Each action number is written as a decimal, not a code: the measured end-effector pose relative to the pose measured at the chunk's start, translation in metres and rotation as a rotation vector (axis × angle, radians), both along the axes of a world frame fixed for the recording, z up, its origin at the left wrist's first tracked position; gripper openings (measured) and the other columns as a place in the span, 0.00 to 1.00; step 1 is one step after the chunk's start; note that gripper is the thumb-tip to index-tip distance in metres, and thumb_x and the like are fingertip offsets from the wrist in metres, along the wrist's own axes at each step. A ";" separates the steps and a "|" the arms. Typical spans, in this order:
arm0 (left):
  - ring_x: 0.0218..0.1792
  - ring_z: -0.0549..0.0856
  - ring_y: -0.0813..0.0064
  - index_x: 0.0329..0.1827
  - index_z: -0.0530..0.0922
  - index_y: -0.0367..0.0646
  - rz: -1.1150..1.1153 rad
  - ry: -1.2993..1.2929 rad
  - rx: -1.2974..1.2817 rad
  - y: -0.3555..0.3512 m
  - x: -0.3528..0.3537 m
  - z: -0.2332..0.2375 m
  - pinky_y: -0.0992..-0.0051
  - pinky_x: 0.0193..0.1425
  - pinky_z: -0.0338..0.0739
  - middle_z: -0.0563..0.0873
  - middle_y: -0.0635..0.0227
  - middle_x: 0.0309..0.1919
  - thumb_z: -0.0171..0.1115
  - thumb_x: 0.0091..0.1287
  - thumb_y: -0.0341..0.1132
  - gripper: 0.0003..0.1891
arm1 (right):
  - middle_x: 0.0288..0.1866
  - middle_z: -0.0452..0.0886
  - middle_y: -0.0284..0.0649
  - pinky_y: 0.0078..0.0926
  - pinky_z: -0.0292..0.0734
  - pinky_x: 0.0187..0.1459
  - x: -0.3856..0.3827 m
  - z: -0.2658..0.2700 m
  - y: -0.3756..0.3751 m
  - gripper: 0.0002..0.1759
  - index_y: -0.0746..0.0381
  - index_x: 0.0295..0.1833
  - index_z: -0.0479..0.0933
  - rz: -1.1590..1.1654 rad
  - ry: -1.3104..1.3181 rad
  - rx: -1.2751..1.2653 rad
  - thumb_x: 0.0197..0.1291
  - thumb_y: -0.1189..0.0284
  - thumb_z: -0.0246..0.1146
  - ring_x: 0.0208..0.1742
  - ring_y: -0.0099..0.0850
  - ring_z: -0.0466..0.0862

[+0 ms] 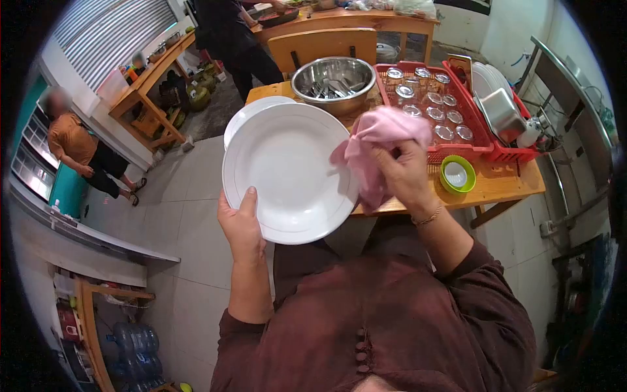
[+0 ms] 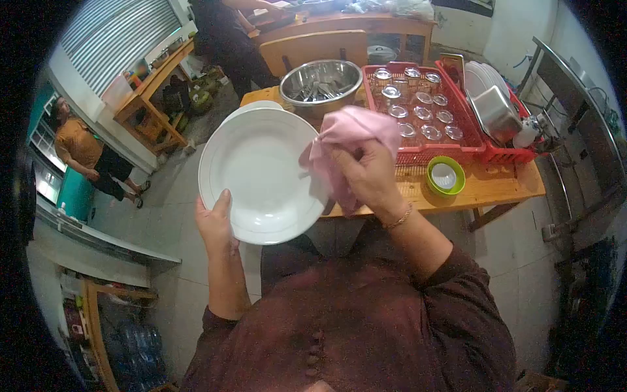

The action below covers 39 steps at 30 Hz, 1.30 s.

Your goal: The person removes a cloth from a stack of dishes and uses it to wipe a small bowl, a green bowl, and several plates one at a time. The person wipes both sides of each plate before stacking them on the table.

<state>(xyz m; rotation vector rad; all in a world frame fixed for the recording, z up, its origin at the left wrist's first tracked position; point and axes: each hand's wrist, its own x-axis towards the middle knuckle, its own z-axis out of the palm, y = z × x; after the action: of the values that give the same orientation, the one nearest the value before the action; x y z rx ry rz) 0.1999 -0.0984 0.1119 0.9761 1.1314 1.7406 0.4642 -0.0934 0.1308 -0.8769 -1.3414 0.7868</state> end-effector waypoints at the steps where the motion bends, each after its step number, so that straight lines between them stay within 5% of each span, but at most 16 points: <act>1: 0.47 0.85 0.66 0.61 0.71 0.29 -0.023 0.045 0.001 -0.004 -0.003 0.003 0.70 0.53 0.81 0.84 0.53 0.50 0.57 0.66 0.20 0.20 | 0.45 0.84 0.38 0.23 0.81 0.47 0.002 0.008 0.001 0.15 0.67 0.54 0.79 -0.023 -0.005 0.022 0.63 0.74 0.64 0.44 0.25 0.84; 4: 0.49 0.85 0.69 0.58 0.76 0.29 -0.132 0.299 0.012 -0.019 -0.006 0.008 0.74 0.55 0.78 0.85 0.57 0.51 0.55 0.67 0.20 0.16 | 0.48 0.85 0.37 0.23 0.81 0.44 -0.001 0.046 -0.006 0.17 0.64 0.54 0.81 0.266 -0.065 -0.013 0.59 0.72 0.69 0.46 0.24 0.84; 6: 0.45 0.86 0.73 0.54 0.79 0.31 -0.175 0.466 0.069 -0.028 0.007 0.020 0.76 0.52 0.77 0.88 0.59 0.45 0.55 0.65 0.19 0.15 | 0.47 0.86 0.41 0.25 0.80 0.42 -0.017 0.062 -0.009 0.16 0.63 0.52 0.82 0.284 -0.682 0.199 0.60 0.69 0.69 0.42 0.28 0.86; 9: 0.38 0.86 0.75 0.53 0.80 0.33 -0.215 0.787 0.205 -0.036 0.016 0.023 0.75 0.46 0.78 0.88 0.56 0.36 0.55 0.61 0.18 0.17 | 0.39 0.85 0.39 0.35 0.79 0.48 -0.061 0.054 -0.009 0.10 0.56 0.39 0.85 0.208 -0.879 0.516 0.55 0.63 0.67 0.43 0.38 0.85; 10: 0.33 0.86 0.75 0.50 0.81 0.34 -0.241 0.722 0.233 -0.036 0.020 0.021 0.75 0.42 0.78 0.86 0.52 0.29 0.54 0.58 0.17 0.17 | 0.38 0.85 0.38 0.35 0.79 0.48 -0.060 0.055 -0.007 0.10 0.56 0.38 0.84 0.237 -0.866 0.517 0.53 0.64 0.67 0.43 0.38 0.85; 13: 0.32 0.85 0.77 0.52 0.81 0.35 -0.236 0.754 0.166 -0.039 0.017 0.032 0.76 0.42 0.77 0.87 0.56 0.29 0.54 0.59 0.17 0.18 | 0.38 0.84 0.37 0.35 0.79 0.49 -0.054 0.061 0.004 0.09 0.55 0.37 0.84 0.290 -0.834 0.470 0.51 0.64 0.68 0.44 0.37 0.84; 20: 0.42 0.84 0.80 0.59 0.79 0.32 -0.303 0.523 0.103 -0.036 0.002 0.031 0.78 0.49 0.77 0.88 0.64 0.41 0.60 0.65 0.21 0.18 | 0.42 0.83 0.48 0.37 0.77 0.50 -0.015 0.040 0.030 0.19 0.57 0.45 0.82 0.227 -0.856 0.082 0.49 0.59 0.71 0.45 0.47 0.83; 23: 0.42 0.85 0.77 0.56 0.79 0.32 -0.261 0.268 0.032 -0.034 -0.010 0.030 0.76 0.50 0.79 0.87 0.62 0.44 0.62 0.64 0.22 0.17 | 0.41 0.83 0.39 0.31 0.78 0.48 0.008 0.010 0.042 0.21 0.63 0.49 0.80 0.385 -0.424 -0.133 0.50 0.65 0.71 0.44 0.31 0.83; 30: 0.44 0.86 0.73 0.57 0.78 0.31 -0.148 0.018 -0.018 -0.014 -0.004 0.006 0.73 0.53 0.79 0.86 0.59 0.46 0.60 0.66 0.20 0.16 | 0.46 0.81 0.33 0.20 0.77 0.48 -0.014 -0.040 0.012 0.17 0.65 0.55 0.76 0.167 0.177 -0.377 0.59 0.77 0.65 0.46 0.21 0.80; 37: 0.52 0.84 0.62 0.67 0.65 0.30 0.054 -0.154 -0.009 -0.013 0.021 -0.013 0.67 0.55 0.81 0.79 0.48 0.57 0.56 0.66 0.21 0.25 | 0.46 0.81 0.37 0.25 0.78 0.49 -0.025 -0.077 0.009 0.15 0.65 0.51 0.78 0.191 0.419 -0.570 0.58 0.76 0.67 0.44 0.24 0.82; 39: 0.57 0.80 0.65 0.67 0.65 0.32 -0.055 -0.189 -0.015 -0.020 0.027 -0.023 0.70 0.62 0.75 0.77 0.54 0.59 0.58 0.67 0.22 0.25 | 0.43 0.81 0.36 0.22 0.78 0.45 -0.010 -0.072 0.022 0.13 0.65 0.48 0.78 0.195 0.343 -0.537 0.55 0.80 0.66 0.42 0.23 0.81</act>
<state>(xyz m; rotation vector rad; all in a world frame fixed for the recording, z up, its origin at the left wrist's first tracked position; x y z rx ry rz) 0.2270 -0.1180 0.0886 0.8069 0.9865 1.7378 0.4547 -0.0714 0.0589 -0.9744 -0.9288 1.4225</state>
